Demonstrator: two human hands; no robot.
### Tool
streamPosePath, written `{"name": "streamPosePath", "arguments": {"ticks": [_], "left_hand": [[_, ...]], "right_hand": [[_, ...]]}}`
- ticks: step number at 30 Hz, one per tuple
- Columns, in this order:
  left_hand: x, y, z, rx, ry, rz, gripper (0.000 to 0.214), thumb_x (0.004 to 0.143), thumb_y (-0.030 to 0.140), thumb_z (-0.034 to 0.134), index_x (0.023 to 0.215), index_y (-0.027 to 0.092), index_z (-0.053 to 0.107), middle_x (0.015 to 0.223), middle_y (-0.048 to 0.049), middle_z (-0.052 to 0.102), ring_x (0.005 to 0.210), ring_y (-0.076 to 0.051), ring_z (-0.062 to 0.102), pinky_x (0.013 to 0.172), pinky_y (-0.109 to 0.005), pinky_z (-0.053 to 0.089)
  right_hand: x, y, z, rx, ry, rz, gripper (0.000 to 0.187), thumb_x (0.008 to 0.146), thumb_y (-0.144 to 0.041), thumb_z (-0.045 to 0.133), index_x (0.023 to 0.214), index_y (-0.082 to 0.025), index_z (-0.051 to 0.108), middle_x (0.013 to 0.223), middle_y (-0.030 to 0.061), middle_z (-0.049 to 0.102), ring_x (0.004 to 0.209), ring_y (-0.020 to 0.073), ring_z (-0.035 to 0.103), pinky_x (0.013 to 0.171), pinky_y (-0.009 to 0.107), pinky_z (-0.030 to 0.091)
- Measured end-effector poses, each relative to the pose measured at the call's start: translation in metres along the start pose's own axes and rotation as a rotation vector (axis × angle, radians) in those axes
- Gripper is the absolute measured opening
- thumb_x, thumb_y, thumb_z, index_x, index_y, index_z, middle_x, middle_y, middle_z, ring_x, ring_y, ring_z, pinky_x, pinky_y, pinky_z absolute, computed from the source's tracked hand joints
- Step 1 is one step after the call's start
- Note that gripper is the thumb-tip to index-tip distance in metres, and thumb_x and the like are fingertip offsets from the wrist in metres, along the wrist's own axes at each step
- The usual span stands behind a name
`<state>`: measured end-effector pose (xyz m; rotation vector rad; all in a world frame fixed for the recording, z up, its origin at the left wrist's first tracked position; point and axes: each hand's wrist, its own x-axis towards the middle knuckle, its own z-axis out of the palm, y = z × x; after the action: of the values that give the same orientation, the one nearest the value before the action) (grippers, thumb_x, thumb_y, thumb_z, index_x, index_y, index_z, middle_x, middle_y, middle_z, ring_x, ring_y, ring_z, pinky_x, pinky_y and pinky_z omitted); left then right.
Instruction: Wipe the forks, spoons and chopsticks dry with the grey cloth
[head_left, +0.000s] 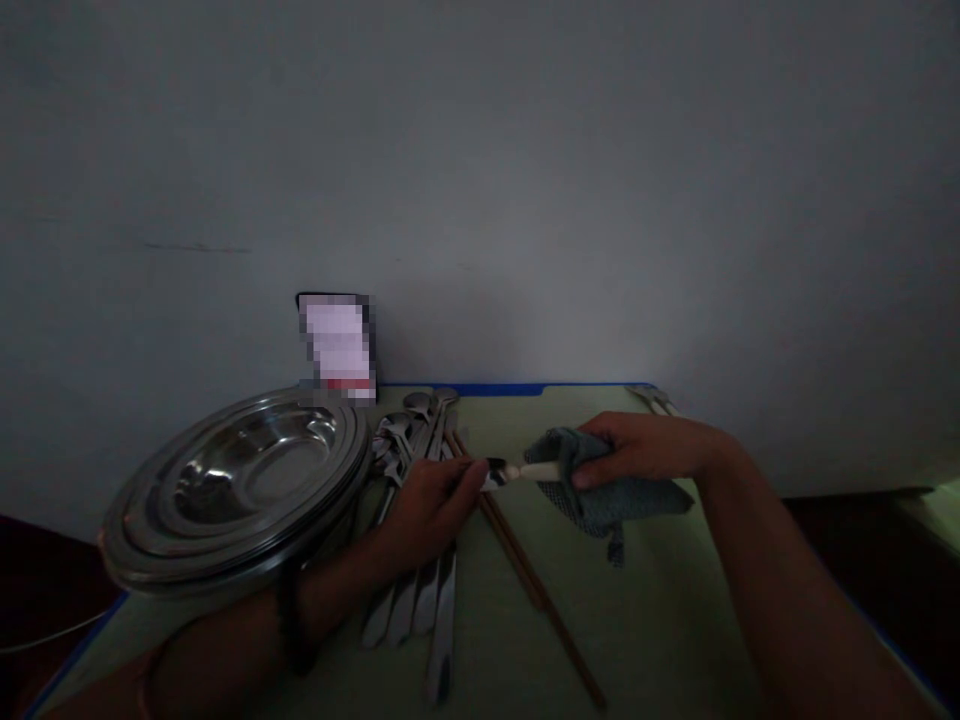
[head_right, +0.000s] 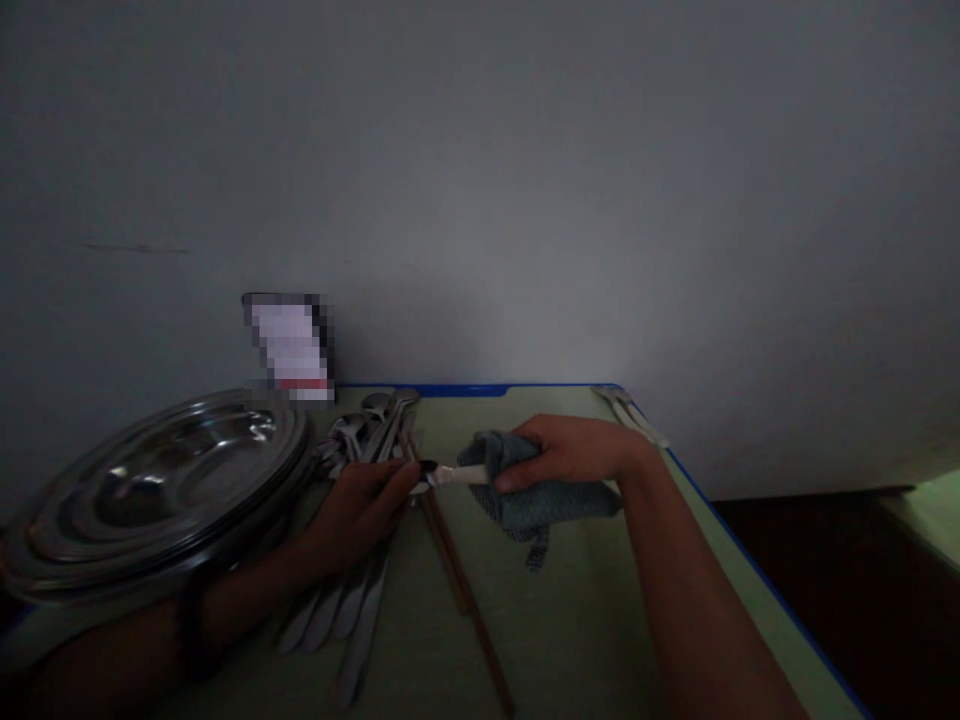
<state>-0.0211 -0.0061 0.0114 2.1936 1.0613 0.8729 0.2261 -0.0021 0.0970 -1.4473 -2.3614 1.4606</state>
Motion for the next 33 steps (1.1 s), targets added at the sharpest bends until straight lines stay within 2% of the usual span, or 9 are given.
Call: {"name": "streamPosePath", "arguments": {"ticks": [4, 8, 15, 20, 25, 27, 29, 31, 33], "left_hand": [[0.000, 0.001, -0.001, -0.016, -0.050, 0.042, 0.041, 0.089, 0.033, 0.034, 0.053, 0.016, 0.045, 0.045, 0.0068, 0.034, 0.041, -0.007, 0.036, 0.040, -0.017, 0.025], [-0.001, 0.003, -0.002, 0.010, -0.089, 0.095, 0.037, 0.088, 0.030, 0.037, 0.056, 0.015, 0.050, 0.047, 0.0071, 0.034, 0.041, -0.006, 0.035, 0.041, -0.017, 0.025], [0.001, 0.008, -0.005, 0.013, -0.155, 0.147, 0.032, 0.088, 0.027, 0.037, 0.072, 0.015, 0.062, 0.059, 0.0009, 0.054, 0.056, -0.011, 0.051, 0.054, -0.021, 0.037], [0.001, 0.005, -0.005, -0.029, -0.086, 0.075, 0.035, 0.089, 0.029, 0.037, 0.064, 0.016, 0.057, 0.054, 0.0037, 0.049, 0.050, -0.009, 0.047, 0.049, -0.019, 0.035], [0.000, 0.001, -0.005, -0.052, -0.074, 0.052, 0.039, 0.089, 0.032, 0.036, 0.058, 0.016, 0.052, 0.047, 0.0060, 0.041, 0.045, -0.008, 0.041, 0.044, -0.018, 0.030], [-0.001, 0.001, -0.004, -0.048, -0.116, 0.057, 0.036, 0.089, 0.032, 0.037, 0.063, 0.015, 0.056, 0.050, 0.0054, 0.045, 0.047, -0.008, 0.043, 0.046, -0.019, 0.032], [-0.002, -0.001, -0.003, -0.069, -0.128, 0.061, 0.026, 0.087, 0.031, 0.041, 0.077, 0.015, 0.059, 0.059, 0.0035, 0.054, 0.054, -0.010, 0.050, 0.051, -0.020, 0.038], [-0.003, -0.003, -0.001, -0.156, -0.093, 0.072, 0.017, 0.086, 0.028, 0.045, 0.096, 0.017, 0.053, 0.077, 0.0000, 0.061, 0.067, -0.012, 0.057, 0.058, -0.021, 0.044], [-0.004, -0.005, 0.001, -0.257, -0.055, 0.098, 0.027, 0.083, 0.025, 0.051, 0.109, 0.019, 0.044, 0.096, -0.0038, 0.061, 0.083, -0.014, 0.059, 0.067, -0.024, 0.048]], "right_hand": [[-0.005, -0.008, 0.000, -0.036, -0.022, 0.019, 0.038, 0.072, -0.047, 0.058, 0.090, -0.014, 0.063, 0.079, 0.0032, 0.064, 0.067, 0.0133, 0.057, 0.057, 0.022, 0.042], [0.005, -0.020, 0.009, -0.149, -0.032, -0.003, 0.033, 0.074, -0.046, 0.055, 0.083, -0.015, 0.063, 0.071, 0.0002, 0.060, 0.063, 0.0115, 0.052, 0.054, 0.021, 0.038], [0.021, -0.030, 0.023, -0.245, -0.089, -0.032, 0.035, 0.076, -0.047, 0.050, 0.072, -0.014, 0.060, 0.060, -0.0025, 0.049, 0.054, 0.0086, 0.043, 0.048, 0.020, 0.033], [0.013, -0.023, 0.015, -0.171, -0.078, -0.043, 0.036, 0.077, -0.049, 0.050, 0.078, -0.014, 0.060, 0.066, -0.0012, 0.054, 0.057, 0.0091, 0.047, 0.050, 0.019, 0.036], [-0.007, -0.011, 0.000, -0.017, 0.024, 0.040, 0.042, 0.073, -0.053, 0.055, 0.092, -0.016, 0.062, 0.082, 0.0028, 0.063, 0.067, 0.0127, 0.056, 0.057, 0.022, 0.044], [-0.013, -0.009, -0.003, 0.021, 0.047, 0.069, 0.044, 0.071, -0.053, 0.057, 0.094, -0.016, 0.062, 0.084, 0.0036, 0.064, 0.068, 0.0135, 0.058, 0.058, 0.023, 0.046], [-0.015, -0.008, -0.003, 0.035, 0.058, 0.087, 0.044, 0.071, -0.053, 0.057, 0.093, -0.016, 0.062, 0.082, 0.0033, 0.064, 0.066, 0.0132, 0.058, 0.057, 0.023, 0.047], [-0.016, -0.008, -0.003, 0.031, 0.080, 0.086, 0.042, 0.072, -0.053, 0.056, 0.089, -0.016, 0.063, 0.077, 0.0024, 0.063, 0.062, 0.0120, 0.056, 0.053, 0.022, 0.045], [-0.016, -0.007, -0.002, 0.012, 0.140, 0.073, 0.039, 0.073, -0.052, 0.056, 0.083, -0.015, 0.064, 0.072, 0.0015, 0.062, 0.059, 0.0109, 0.054, 0.049, 0.020, 0.042]]}}
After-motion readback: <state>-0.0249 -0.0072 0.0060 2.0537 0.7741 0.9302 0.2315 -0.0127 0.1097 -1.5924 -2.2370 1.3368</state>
